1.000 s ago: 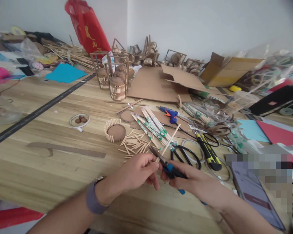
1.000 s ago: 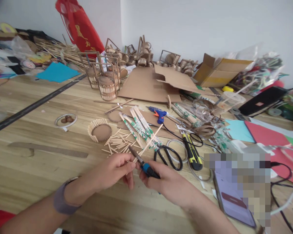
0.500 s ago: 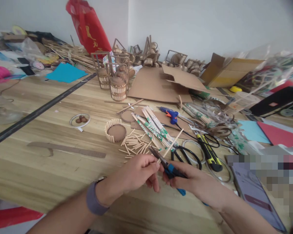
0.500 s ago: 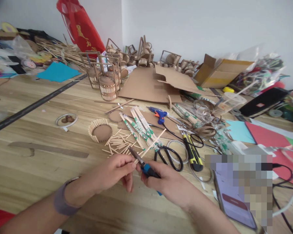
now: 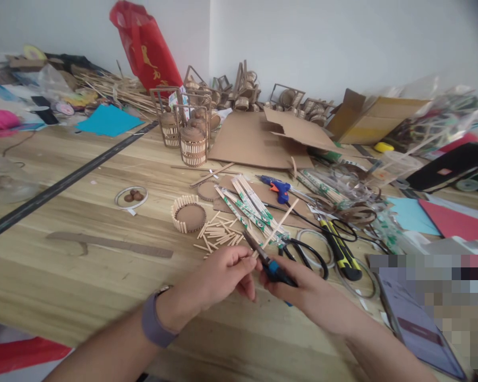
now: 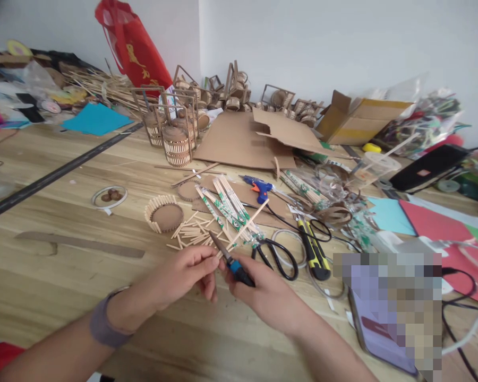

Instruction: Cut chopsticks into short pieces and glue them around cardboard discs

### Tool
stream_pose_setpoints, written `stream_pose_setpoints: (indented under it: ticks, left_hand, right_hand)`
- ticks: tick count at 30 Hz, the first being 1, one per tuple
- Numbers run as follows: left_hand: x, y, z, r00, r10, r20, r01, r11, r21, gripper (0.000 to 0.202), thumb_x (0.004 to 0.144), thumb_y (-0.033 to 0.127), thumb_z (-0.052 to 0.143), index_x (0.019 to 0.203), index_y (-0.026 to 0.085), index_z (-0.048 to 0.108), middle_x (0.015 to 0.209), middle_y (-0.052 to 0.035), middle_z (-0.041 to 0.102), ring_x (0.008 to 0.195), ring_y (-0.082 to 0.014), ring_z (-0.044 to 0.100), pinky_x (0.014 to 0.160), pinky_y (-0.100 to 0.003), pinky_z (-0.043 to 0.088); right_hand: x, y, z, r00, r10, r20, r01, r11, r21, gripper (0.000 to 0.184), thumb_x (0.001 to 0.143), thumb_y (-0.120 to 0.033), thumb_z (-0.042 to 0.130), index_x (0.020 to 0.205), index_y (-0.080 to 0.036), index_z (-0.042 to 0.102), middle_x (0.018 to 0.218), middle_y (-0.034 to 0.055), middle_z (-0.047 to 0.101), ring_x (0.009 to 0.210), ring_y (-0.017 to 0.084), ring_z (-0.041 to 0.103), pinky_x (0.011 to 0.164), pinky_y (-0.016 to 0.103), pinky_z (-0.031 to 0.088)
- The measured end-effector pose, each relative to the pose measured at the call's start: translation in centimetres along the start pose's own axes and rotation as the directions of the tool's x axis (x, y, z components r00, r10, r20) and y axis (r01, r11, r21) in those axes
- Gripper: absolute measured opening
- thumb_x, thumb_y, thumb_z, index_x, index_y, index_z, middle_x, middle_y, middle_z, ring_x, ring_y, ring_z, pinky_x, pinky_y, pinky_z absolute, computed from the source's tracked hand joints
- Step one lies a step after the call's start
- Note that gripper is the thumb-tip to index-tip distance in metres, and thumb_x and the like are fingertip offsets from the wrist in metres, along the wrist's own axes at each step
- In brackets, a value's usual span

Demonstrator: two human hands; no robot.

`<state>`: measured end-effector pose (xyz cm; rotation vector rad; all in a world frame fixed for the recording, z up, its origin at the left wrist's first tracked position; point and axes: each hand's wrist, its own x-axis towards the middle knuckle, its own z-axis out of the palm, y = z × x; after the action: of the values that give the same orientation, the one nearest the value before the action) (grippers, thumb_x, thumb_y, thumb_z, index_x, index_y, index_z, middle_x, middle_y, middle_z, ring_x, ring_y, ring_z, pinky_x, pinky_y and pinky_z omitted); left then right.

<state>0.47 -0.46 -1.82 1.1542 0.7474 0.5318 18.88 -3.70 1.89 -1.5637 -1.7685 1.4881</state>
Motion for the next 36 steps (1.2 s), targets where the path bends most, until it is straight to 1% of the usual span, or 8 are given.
stream_pose_setpoints:
  ticks: [4, 7, 11, 14, 19, 24, 29, 36]
  left_hand:
    - [0.3, 0.7, -0.7, 0.971, 0.131, -0.199, -0.133, 0.991, 0.003, 0.039, 0.087, 0.058, 0.051, 0.083, 0.019, 0.05, 0.051, 0.006, 0.052, 0.051, -0.0126, 0.057, 0.054, -0.023, 0.041]
    - [0.3, 0.8, -1.1, 0.95, 0.116, -0.291, -0.107, 0.993, 0.045, 0.032, 0.091, 0.051, 0.046, 0.086, 0.02, 0.05, 0.05, 0.0078, 0.047, 0.046, -0.0118, 0.051, 0.048, -0.022, 0.036]
    - [0.1, 0.7, -0.9, 0.966, 0.111, -0.234, -0.019, 0.932, 0.363, 0.028, 0.096, 0.042, 0.038, 0.082, 0.021, 0.051, 0.05, 0.0064, 0.046, 0.047, -0.0135, 0.047, 0.052, -0.024, 0.036]
    - [0.0, 0.3, -0.5, 0.959, 0.228, -0.17, -0.082, 0.794, 0.603, 0.027, 0.096, 0.035, 0.039, 0.078, 0.021, 0.053, 0.065, 0.0004, 0.057, 0.066, -0.0182, 0.055, 0.064, -0.027, 0.04]
    - [0.1, -0.7, 0.0, 0.946, 0.303, -0.118, -0.101, 0.619, 0.779, 0.021, 0.094, 0.025, 0.041, 0.086, 0.023, 0.061, 0.084, -0.0077, 0.067, 0.092, -0.0282, 0.062, 0.081, -0.035, 0.042]
    - [0.0, -1.2, 0.5, 0.949, 0.279, -0.147, 0.014, 0.429, 0.903, 0.026, 0.094, 0.022, 0.037, 0.093, 0.02, 0.063, 0.081, -0.0125, 0.069, 0.076, -0.0297, 0.065, 0.073, -0.039, 0.045]
    - [-0.5, -0.7, 1.3, 0.927, 0.354, -0.125, -0.014, 0.365, 0.931, 0.025, 0.093, 0.015, 0.04, 0.095, 0.021, 0.064, 0.079, -0.0108, 0.069, 0.08, -0.0277, 0.066, 0.079, -0.038, 0.047]
    - [-0.8, 1.0, 2.8, 0.97, 0.148, -0.195, 0.193, 0.027, 0.981, 0.026, 0.09, 0.008, 0.039, 0.096, 0.017, 0.063, 0.079, -0.0118, 0.071, 0.073, -0.027, 0.069, 0.067, -0.036, 0.052]
  right_hand:
    - [0.1, 0.3, -0.2, 0.999, 0.004, -0.037, -0.003, 0.999, 0.034, 0.014, 0.077, -0.031, 0.055, 0.086, -0.021, 0.057, 0.086, 0.0011, 0.059, 0.085, 0.02, 0.053, 0.077, 0.03, 0.043]
    - [0.3, 0.7, -0.5, 0.98, -0.016, -0.2, -0.015, 0.988, -0.152, 0.017, 0.082, -0.038, 0.053, 0.083, -0.022, 0.056, 0.08, 0.0024, 0.06, 0.078, 0.021, 0.055, 0.072, 0.031, 0.044]
    - [0.7, 1.2, -0.5, 0.811, -0.341, -0.476, 0.099, 0.881, -0.462, 0.012, 0.087, -0.032, 0.05, 0.094, -0.022, 0.054, 0.094, 0.0093, 0.065, 0.089, 0.026, 0.061, 0.078, 0.036, 0.046]
    - [1.1, 1.7, -0.1, 0.727, -0.573, -0.378, 0.273, 0.746, -0.607, 0.016, 0.088, -0.021, 0.049, 0.103, -0.022, 0.052, 0.128, 0.015, 0.057, 0.119, 0.028, 0.053, 0.095, 0.039, 0.043]
    - [1.9, 3.2, 0.9, 0.797, -0.502, -0.335, 0.168, 0.718, -0.676, 0.016, 0.091, -0.021, 0.045, 0.105, -0.02, 0.053, 0.103, 0.0126, 0.066, 0.098, 0.027, 0.063, 0.081, 0.036, 0.048]
    - [2.1, 3.7, 1.8, 0.811, -0.423, -0.404, 0.015, 0.705, -0.709, 0.017, 0.092, -0.024, 0.044, 0.102, -0.017, 0.055, 0.092, 0.0121, 0.065, 0.089, 0.028, 0.064, 0.07, 0.033, 0.046]
    - [2.1, 3.5, 2.4, 0.849, -0.308, -0.43, -0.106, 0.697, -0.709, 0.014, 0.091, -0.027, 0.044, 0.095, -0.018, 0.055, 0.088, 0.0104, 0.066, 0.079, 0.028, 0.067, 0.061, 0.031, 0.043]
    - [2.1, 3.4, 3.1, 0.847, -0.288, -0.446, -0.18, 0.635, -0.751, 0.004, 0.087, -0.023, 0.051, 0.089, -0.02, 0.053, 0.085, 0.0077, 0.067, 0.073, 0.027, 0.067, 0.059, 0.03, 0.04]
